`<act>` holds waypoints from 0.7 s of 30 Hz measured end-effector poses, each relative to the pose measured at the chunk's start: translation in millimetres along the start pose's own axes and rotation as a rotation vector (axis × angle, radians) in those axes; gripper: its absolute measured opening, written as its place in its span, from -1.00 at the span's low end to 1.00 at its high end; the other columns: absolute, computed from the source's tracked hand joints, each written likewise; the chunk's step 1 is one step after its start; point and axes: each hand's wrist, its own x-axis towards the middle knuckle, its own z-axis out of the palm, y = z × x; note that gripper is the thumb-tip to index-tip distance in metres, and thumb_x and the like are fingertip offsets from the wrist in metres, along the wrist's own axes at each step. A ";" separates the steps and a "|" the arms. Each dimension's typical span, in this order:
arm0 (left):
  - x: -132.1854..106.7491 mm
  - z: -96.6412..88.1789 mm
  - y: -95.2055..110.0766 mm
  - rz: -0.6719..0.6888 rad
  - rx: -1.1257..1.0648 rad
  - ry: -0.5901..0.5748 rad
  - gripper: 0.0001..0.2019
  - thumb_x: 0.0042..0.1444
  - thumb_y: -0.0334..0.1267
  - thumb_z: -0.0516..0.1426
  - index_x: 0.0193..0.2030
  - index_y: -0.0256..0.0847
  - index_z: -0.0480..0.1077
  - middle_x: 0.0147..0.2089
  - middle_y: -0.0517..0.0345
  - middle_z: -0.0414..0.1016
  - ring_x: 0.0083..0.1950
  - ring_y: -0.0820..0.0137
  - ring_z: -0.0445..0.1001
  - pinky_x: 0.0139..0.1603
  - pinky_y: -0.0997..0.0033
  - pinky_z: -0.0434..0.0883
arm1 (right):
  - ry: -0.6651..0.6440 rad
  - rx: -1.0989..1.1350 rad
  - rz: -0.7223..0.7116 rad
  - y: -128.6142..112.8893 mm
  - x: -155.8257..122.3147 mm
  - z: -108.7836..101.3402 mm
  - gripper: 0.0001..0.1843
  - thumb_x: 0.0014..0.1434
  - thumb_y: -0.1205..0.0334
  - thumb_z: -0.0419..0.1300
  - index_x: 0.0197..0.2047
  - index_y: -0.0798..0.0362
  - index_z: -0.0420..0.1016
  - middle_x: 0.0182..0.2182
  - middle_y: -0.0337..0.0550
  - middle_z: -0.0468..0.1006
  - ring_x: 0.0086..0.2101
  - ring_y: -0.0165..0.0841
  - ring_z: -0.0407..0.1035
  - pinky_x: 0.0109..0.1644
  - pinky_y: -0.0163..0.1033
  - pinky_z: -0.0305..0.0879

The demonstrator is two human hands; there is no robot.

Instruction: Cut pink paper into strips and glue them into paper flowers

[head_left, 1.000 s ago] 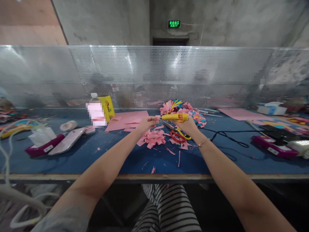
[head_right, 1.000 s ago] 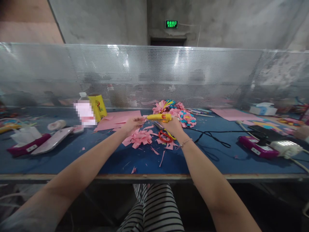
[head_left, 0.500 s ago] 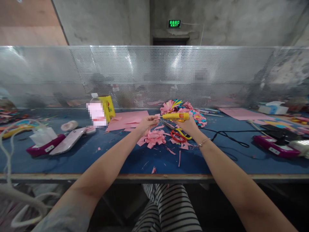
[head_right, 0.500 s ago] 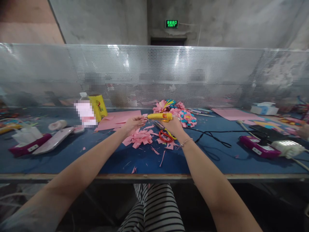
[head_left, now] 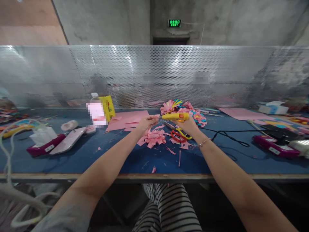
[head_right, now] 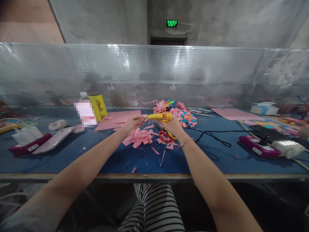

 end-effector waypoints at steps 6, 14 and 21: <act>1.4 -0.6 0.1 0.017 0.069 0.111 -0.79 -0.32 -0.29 0.27 -0.53 -0.35 0.37 -0.50 0.18 0.42 -0.46 0.59 0.35 -0.26 0.48 0.34 | -0.021 0.081 0.002 -0.7 0.3 0.0 -0.63 -0.14 0.09 0.22 -0.25 0.10 0.47 -0.34 -0.13 0.55 -0.29 -0.30 0.43 -0.20 -0.20 0.37; 17.9 -26.9 -4.5 0.049 0.382 0.243 -0.83 -0.27 -0.26 0.20 -0.52 -0.33 0.38 -0.52 0.15 0.40 -0.46 0.52 0.33 -0.29 0.44 0.34 | 0.051 -0.035 -0.049 -2.8 4.1 -8.9 -0.68 -0.11 0.08 0.18 -0.30 0.10 0.48 -0.40 -0.14 0.54 -0.34 -0.29 0.42 -0.28 -0.21 0.36; 26.9 -63.6 0.4 0.179 0.991 0.340 -0.73 -0.28 -0.44 0.07 -0.36 -0.26 0.46 -0.32 0.06 0.48 -0.22 0.29 0.39 -0.21 0.39 0.28 | 0.076 -0.659 0.141 5.9 9.7 -43.9 -0.63 -0.02 0.08 0.09 -0.20 0.15 0.43 -0.27 0.09 0.50 -0.22 -0.15 0.38 -0.22 -0.20 0.25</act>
